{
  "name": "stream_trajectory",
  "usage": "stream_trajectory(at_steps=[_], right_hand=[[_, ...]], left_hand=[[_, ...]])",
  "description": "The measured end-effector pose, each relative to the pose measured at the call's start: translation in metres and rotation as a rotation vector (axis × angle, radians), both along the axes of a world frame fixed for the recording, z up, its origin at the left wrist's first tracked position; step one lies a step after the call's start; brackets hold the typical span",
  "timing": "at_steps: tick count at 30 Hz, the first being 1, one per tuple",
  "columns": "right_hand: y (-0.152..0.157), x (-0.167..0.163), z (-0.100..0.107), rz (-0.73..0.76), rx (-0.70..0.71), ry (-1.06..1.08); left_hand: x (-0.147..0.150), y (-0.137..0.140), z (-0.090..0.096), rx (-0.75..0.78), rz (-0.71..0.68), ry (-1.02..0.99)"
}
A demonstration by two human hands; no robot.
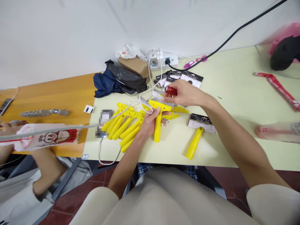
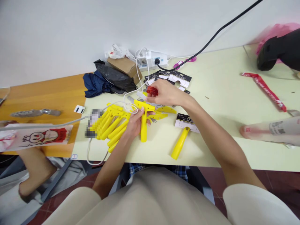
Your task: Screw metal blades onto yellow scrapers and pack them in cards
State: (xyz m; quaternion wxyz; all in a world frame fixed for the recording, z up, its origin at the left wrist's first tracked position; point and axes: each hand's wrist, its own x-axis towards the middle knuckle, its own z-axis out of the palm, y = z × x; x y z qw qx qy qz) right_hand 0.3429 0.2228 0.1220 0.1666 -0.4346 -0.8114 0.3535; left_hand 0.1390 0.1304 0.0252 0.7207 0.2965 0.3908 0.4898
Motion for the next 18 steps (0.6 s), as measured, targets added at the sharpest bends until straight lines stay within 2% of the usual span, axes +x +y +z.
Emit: stream_trajectory(at_steps=[8, 18], right_hand=[[0.0043, 0.0035, -0.0075, 0.111, -0.102, 0.04], [0.0049, 0.0067, -0.0061, 0.114, -0.117, -0.006]], left_hand=[[0.0031, -0.002, -0.0006, 0.037, -0.128, 0.061], [0.0026, -0.0012, -0.0033, 0.046, -0.076, 0.063]])
